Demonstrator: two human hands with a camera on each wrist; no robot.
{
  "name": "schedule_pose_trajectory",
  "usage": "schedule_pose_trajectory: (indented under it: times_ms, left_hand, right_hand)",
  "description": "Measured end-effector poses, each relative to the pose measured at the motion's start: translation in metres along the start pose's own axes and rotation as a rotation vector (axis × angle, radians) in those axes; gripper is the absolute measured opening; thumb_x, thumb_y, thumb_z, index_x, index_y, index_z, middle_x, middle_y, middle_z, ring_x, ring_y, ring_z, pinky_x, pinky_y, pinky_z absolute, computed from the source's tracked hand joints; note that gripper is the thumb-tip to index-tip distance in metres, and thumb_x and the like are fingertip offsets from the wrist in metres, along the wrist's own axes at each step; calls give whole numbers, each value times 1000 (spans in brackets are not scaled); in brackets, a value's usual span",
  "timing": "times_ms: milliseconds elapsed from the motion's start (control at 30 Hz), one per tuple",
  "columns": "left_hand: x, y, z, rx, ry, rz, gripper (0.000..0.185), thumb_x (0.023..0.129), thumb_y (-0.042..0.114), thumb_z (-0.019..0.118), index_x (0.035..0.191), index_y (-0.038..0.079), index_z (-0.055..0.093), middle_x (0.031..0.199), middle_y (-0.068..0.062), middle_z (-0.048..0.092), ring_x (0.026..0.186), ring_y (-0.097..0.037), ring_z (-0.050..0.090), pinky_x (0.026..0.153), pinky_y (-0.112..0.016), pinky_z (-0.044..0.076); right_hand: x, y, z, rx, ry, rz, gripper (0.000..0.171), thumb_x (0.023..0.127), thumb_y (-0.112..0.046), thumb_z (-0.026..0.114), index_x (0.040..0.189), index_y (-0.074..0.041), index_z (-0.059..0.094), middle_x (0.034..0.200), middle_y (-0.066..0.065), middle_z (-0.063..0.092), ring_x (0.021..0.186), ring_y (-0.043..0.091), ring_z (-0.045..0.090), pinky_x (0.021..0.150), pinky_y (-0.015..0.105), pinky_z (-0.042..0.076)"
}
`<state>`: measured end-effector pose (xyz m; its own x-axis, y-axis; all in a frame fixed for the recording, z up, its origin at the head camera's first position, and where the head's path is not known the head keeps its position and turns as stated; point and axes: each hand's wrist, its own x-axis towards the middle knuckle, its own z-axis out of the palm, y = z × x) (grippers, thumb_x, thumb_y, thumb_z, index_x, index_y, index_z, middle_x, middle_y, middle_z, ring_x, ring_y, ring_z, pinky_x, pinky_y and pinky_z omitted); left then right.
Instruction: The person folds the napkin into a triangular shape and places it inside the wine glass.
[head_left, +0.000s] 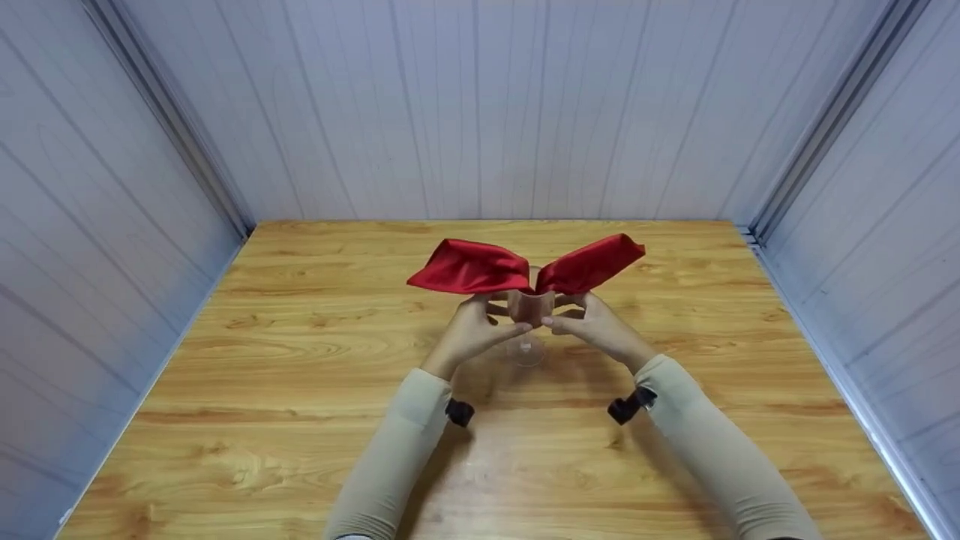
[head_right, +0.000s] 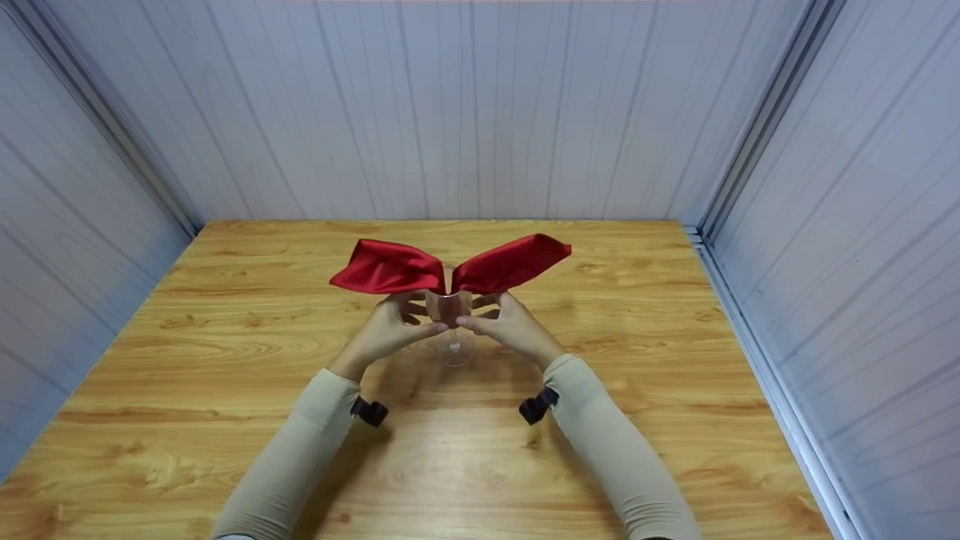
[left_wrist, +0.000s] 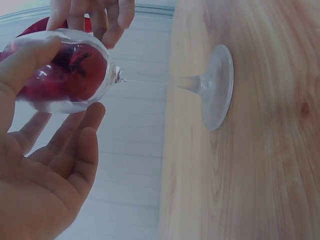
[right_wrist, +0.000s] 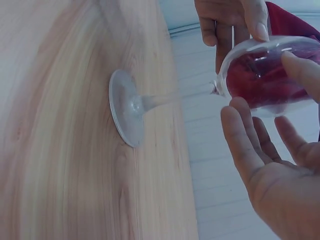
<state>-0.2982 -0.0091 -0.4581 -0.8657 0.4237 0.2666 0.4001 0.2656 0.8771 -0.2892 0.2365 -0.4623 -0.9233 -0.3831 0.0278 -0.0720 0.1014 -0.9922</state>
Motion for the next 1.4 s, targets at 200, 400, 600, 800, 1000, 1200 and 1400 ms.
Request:
schedule_pose_trajectory:
  times_ms: [200, 400, 600, 800, 1000, 1200, 1400]
  left_hand:
    - [9, -6, 2, -11, 24, -17, 61, 83, 30, 84, 137, 19, 59, 127, -2, 63, 111, -23, 63, 87, -41, 52]
    - [16, -9, 2, -36, 47, -65, 62, 85, 30, 82, 141, 23, 56, 130, 0, 61, 116, -24, 60, 88, -38, 53]
    - [24, -11, 3, -56, 67, -95, 64, 88, 29, 80, 144, 25, 51, 136, -2, 58, 120, -25, 58, 92, -37, 52]
    - [30, -14, 5, -74, 66, -89, 65, 89, 29, 78, 147, 23, 48, 140, -6, 55, 123, -28, 57, 96, -42, 50]
    - [31, -15, 5, -81, 66, -60, 65, 90, 26, 78, 147, 20, 49, 142, -9, 52, 122, -29, 57, 95, -41, 51]
    - [30, -16, 6, -86, 78, -23, 63, 90, 23, 77, 146, 17, 49, 141, -9, 53, 127, -27, 53, 99, -40, 48]
    - [21, -17, 3, -107, 77, -27, 68, 90, 22, 77, 149, 14, 44, 143, -13, 50, 123, -33, 55, 95, -45, 50]
  right_hand:
    - [7, 2, -3, 3, 22, -8, 73, 90, -27, 77, 150, -9, 37, 139, 18, 48, 123, 35, 55, 98, 45, 49]
    - [18, 4, -3, 30, 29, -35, 69, 93, -24, 74, 149, -8, 38, 140, 18, 47, 125, 34, 53, 101, 46, 47]
    - [29, 7, -4, 55, 48, -47, 66, 95, -23, 71, 150, -9, 37, 142, 17, 46, 126, 34, 51, 102, 47, 46]
    - [32, 9, -5, 76, 55, -60, 66, 96, -21, 69, 151, -9, 36, 143, 17, 44, 127, 33, 49, 104, 53, 42]
    - [32, 9, -5, 62, 69, -67, 64, 96, -20, 70, 150, -9, 39, 141, 18, 46, 125, 34, 51, 104, 55, 42]
    - [30, 8, -5, 38, 67, -62, 66, 96, -23, 71, 150, -8, 38, 142, 16, 47, 126, 34, 52, 104, 55, 42]
    - [26, 10, -7, 12, 68, -51, 62, 96, -25, 70, 148, -9, 42, 141, 15, 49, 126, 34, 52, 102, 53, 44]
